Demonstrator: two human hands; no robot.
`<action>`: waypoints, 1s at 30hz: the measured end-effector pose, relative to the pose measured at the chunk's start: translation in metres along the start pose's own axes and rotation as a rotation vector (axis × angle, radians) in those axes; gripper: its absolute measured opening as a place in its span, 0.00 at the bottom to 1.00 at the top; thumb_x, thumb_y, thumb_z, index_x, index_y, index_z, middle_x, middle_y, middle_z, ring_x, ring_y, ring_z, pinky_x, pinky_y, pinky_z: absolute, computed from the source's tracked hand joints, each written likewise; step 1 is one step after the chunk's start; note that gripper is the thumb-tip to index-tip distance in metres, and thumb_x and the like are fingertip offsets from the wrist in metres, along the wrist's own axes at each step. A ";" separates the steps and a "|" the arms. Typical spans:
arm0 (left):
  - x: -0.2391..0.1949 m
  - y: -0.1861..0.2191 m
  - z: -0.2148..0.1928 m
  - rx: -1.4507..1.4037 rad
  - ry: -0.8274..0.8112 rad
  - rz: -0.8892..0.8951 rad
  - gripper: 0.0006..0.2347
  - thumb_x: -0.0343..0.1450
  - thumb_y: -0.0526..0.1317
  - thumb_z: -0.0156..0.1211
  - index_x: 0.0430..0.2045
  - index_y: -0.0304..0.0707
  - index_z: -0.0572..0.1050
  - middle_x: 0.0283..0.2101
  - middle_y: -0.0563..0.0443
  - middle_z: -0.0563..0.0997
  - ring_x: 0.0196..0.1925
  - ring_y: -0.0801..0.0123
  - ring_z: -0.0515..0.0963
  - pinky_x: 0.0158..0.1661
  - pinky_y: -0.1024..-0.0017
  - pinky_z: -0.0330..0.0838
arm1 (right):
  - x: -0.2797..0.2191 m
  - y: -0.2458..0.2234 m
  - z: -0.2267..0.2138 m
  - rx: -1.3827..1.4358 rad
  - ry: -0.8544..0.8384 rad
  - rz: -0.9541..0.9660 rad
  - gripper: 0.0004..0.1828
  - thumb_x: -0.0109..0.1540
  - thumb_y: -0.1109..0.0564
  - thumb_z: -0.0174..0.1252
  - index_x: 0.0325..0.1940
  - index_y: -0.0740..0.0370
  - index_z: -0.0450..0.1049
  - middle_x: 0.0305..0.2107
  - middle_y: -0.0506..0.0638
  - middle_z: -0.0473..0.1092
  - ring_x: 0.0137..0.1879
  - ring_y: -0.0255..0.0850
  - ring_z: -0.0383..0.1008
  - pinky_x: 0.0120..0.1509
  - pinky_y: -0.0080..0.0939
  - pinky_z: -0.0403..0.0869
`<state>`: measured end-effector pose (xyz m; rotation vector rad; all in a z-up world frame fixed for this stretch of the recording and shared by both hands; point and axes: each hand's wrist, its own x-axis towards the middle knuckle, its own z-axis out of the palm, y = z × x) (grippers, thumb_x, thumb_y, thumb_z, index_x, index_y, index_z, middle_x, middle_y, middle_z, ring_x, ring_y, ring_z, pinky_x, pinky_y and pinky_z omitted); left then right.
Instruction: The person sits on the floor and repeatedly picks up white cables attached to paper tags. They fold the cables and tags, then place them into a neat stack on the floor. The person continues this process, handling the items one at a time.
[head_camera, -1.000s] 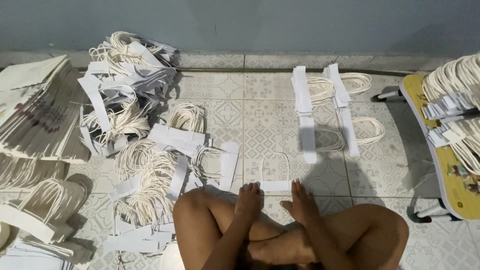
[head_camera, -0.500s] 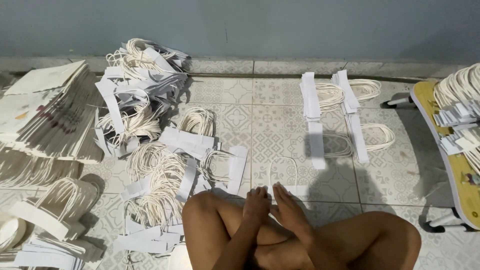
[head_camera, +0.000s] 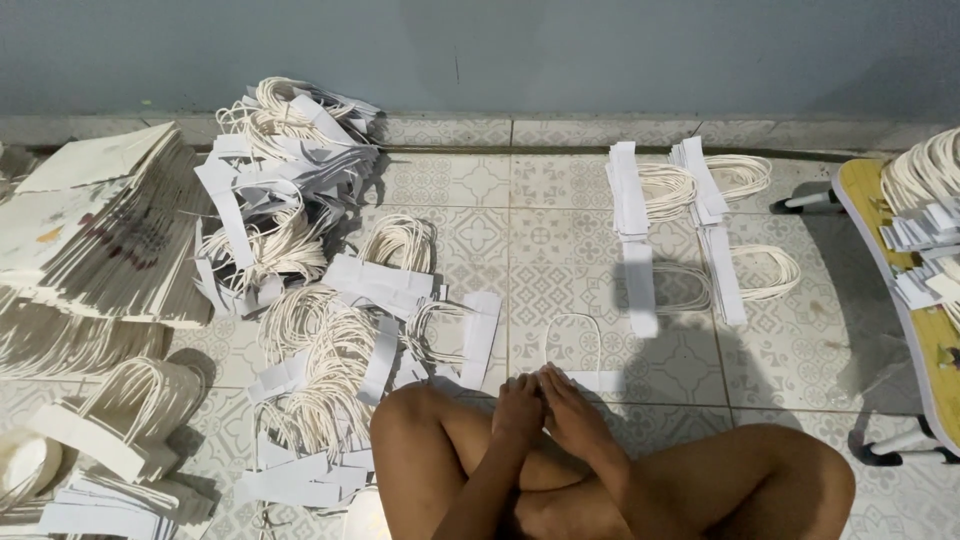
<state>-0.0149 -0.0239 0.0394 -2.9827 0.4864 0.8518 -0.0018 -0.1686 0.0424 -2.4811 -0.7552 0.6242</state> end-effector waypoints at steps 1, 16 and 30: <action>0.001 0.000 0.001 0.000 -0.002 -0.001 0.25 0.74 0.43 0.59 0.68 0.39 0.64 0.65 0.45 0.66 0.64 0.54 0.62 0.58 0.55 0.63 | 0.001 -0.002 0.000 0.001 -0.001 -0.001 0.41 0.66 0.62 0.50 0.81 0.63 0.41 0.79 0.56 0.38 0.84 0.47 0.37 0.83 0.47 0.47; -0.002 0.004 -0.001 0.023 0.057 -0.022 0.22 0.72 0.42 0.59 0.62 0.38 0.70 0.65 0.42 0.64 0.61 0.50 0.64 0.57 0.56 0.62 | -0.009 0.039 -0.001 -0.365 -0.172 0.217 0.44 0.70 0.35 0.45 0.82 0.55 0.38 0.80 0.46 0.36 0.83 0.39 0.39 0.83 0.58 0.40; -0.017 0.009 -0.026 -0.041 0.035 -0.023 0.19 0.70 0.42 0.63 0.54 0.33 0.77 0.65 0.41 0.64 0.66 0.47 0.62 0.59 0.50 0.61 | -0.040 0.083 -0.016 -0.046 -0.048 0.373 0.58 0.66 0.28 0.53 0.83 0.67 0.37 0.78 0.66 0.36 0.83 0.60 0.39 0.81 0.73 0.40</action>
